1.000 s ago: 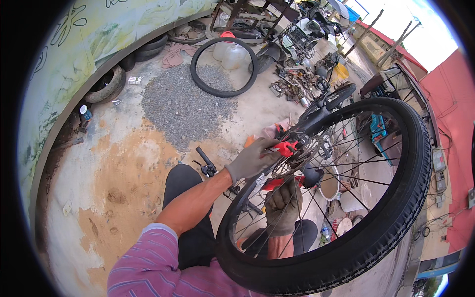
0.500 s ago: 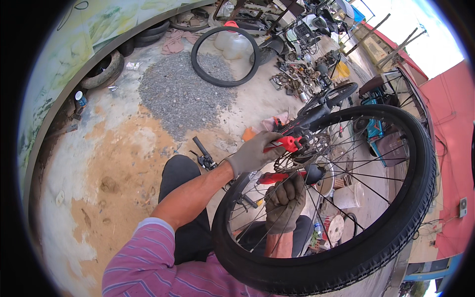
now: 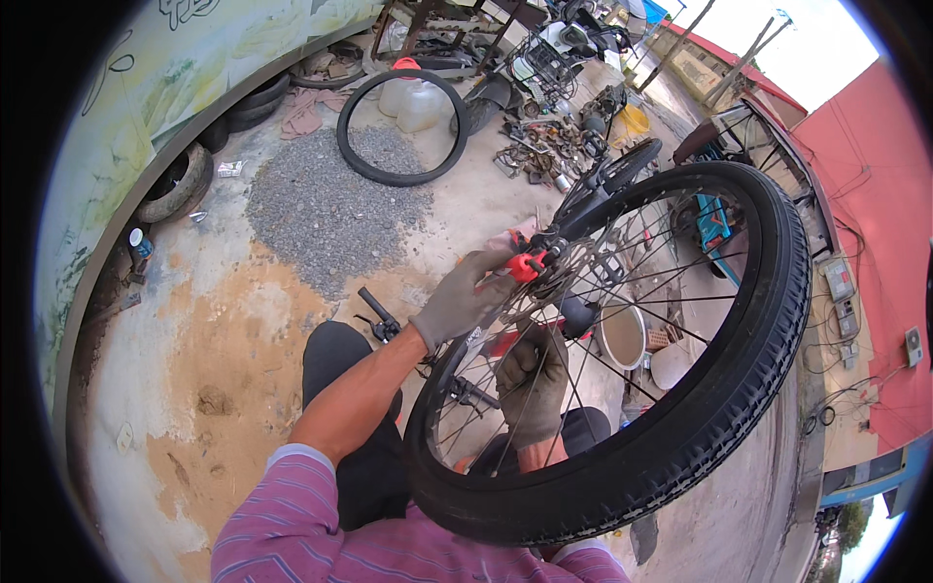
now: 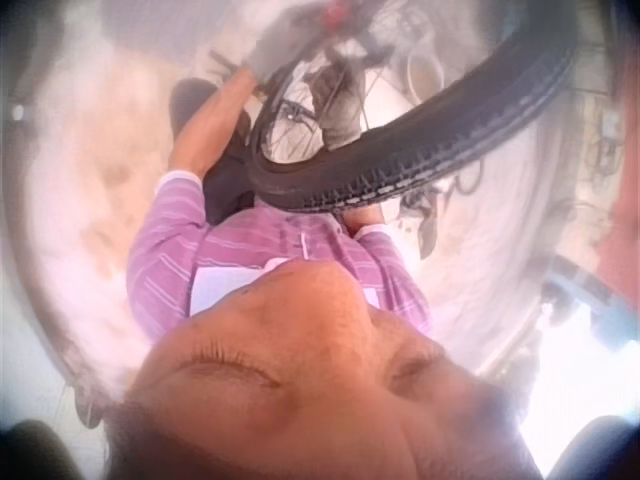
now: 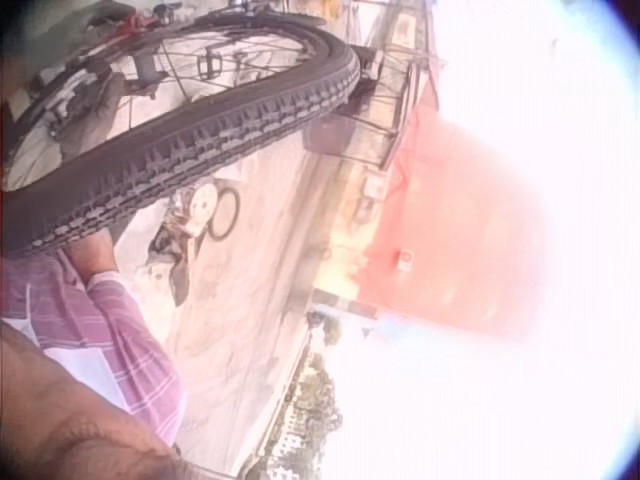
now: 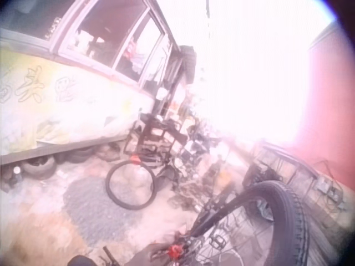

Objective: The person uses a red tool to adjust the rear hub of a bicycle wheel. They repeatedly tighten and loosen the hub, rotate the wheel to check alignment, and make small adjustments throughout the clip.

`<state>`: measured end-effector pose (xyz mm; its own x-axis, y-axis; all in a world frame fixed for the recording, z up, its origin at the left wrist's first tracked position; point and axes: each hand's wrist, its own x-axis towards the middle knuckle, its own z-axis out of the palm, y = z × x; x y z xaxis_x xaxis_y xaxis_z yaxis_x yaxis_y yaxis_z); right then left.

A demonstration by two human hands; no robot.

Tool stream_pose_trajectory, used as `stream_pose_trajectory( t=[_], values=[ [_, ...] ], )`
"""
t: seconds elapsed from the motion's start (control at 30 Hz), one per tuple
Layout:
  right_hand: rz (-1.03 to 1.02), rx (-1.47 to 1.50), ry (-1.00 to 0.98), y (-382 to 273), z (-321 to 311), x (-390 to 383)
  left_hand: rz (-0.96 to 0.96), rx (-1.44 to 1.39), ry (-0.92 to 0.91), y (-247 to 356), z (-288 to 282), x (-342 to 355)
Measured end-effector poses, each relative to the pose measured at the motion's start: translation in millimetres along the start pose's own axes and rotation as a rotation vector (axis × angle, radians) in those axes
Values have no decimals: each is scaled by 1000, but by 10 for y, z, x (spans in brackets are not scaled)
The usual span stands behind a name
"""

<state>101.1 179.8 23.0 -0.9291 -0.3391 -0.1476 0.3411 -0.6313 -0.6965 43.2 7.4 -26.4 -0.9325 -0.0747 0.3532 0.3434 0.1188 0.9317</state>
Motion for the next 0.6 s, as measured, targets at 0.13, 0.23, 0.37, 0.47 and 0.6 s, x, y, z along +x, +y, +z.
stream_pose_trajectory(
  t=[0.13,0.23,0.37,0.47,0.6],
  values=[
    [24,40,108,62,-115,-10,-31,-55,20,-15,-24,-60],
    [135,89,69,33,-316,-131,-5,-44,37,20,-45,-147],
    [110,77,236,-29,-566,-279,-142,-106,102,165,-79,-84],
    [-132,-367,238,-230,-743,-243,-36,-84,74,336,-73,-18],
    [-184,-221,209,-410,-879,12,-34,-63,14,522,0,-11]
  ],
)
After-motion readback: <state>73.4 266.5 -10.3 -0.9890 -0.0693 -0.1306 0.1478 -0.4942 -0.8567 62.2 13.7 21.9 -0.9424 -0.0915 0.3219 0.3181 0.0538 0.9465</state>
